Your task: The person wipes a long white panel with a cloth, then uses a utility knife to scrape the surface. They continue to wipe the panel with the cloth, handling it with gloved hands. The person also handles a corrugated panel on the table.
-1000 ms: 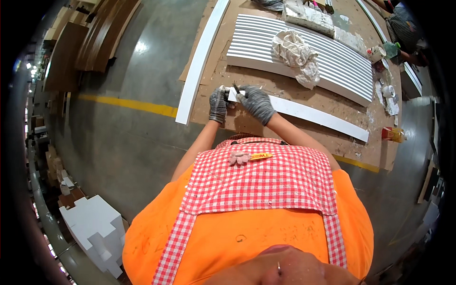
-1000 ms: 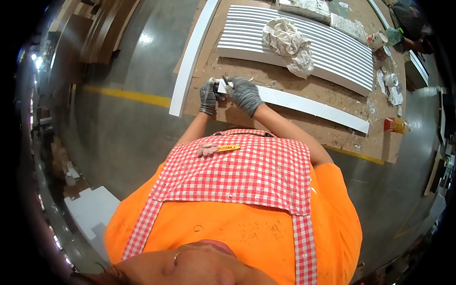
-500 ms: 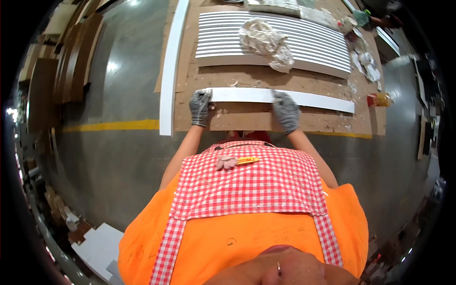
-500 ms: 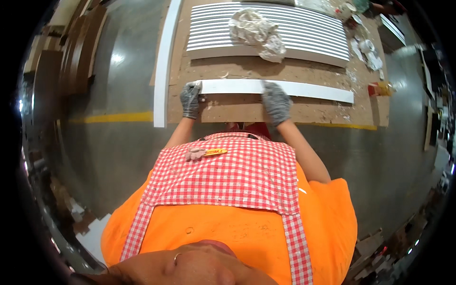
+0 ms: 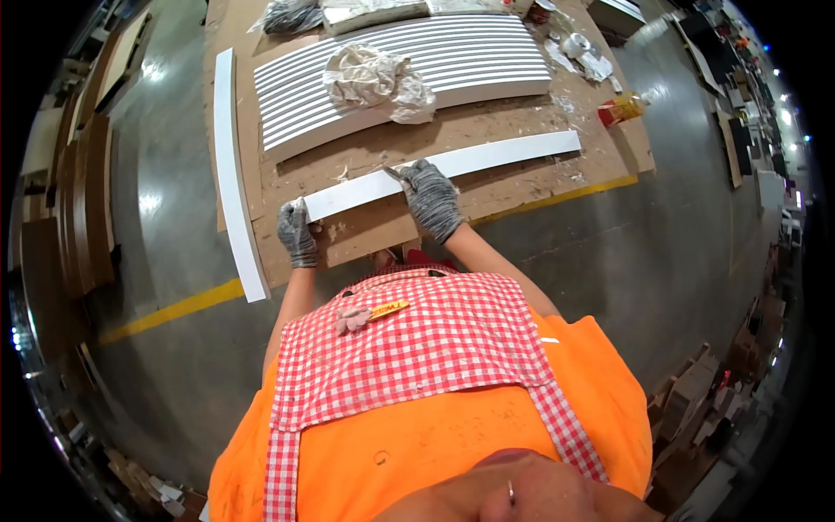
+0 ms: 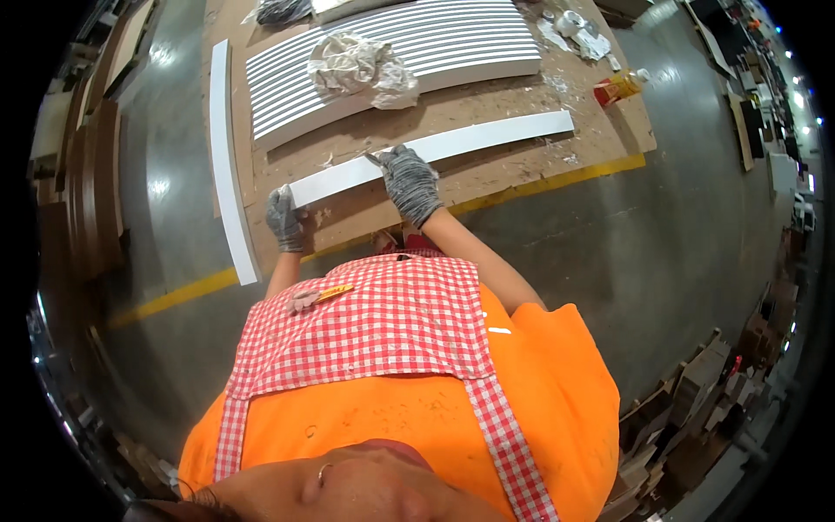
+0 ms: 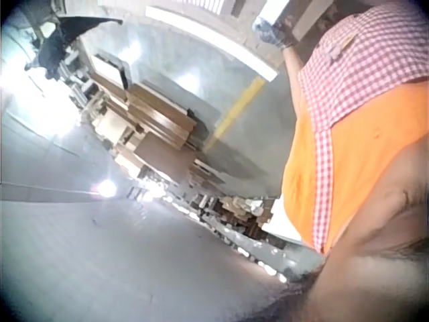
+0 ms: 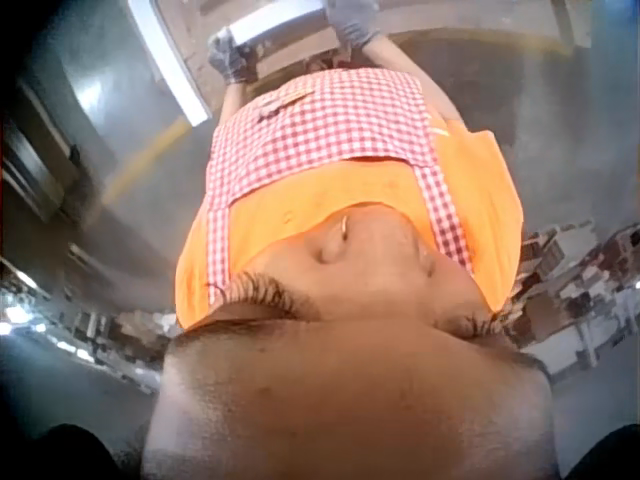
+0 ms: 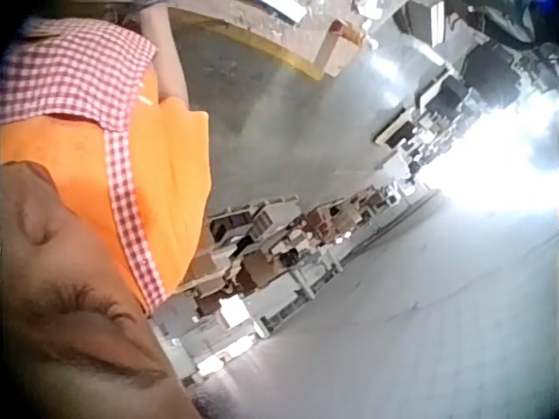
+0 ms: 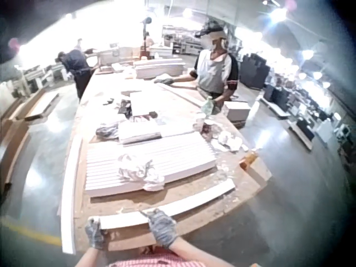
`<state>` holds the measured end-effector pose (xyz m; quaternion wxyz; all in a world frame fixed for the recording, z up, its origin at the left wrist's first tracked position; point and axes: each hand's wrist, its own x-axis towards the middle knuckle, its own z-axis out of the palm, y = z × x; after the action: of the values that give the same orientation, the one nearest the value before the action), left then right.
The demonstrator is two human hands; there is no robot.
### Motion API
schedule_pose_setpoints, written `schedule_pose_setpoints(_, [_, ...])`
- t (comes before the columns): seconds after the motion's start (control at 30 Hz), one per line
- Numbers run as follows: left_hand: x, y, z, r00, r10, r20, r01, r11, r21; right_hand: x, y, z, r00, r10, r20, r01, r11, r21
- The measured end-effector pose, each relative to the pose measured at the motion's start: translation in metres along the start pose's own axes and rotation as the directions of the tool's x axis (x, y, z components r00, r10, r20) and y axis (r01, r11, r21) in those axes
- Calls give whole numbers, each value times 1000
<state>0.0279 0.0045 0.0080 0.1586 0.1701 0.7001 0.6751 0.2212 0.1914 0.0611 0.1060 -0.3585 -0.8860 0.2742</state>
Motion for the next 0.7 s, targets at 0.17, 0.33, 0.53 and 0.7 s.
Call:
schedule_pose_setpoints(0.17, [1,-4,-7,997,64,34,-67,996,66,-5,142,-30,910,-153,-385,-2,928,-373])
schedule_pose_setpoints(0.33, [-1,-1,-3,996,-80,36,82,996,-45,-18,314,-157,679,431,-594,-591,802,-93])
schedule_pose_setpoints(0.53, [-4,5,4,994,-112,-6,112,993,-48,7,229,-99,861,-19,-509,-107,970,-218])
schedule_pose_setpoints(0.7, [-3,11,3,999,28,47,-31,997,69,11,230,-73,864,-54,-501,-127,939,-320])
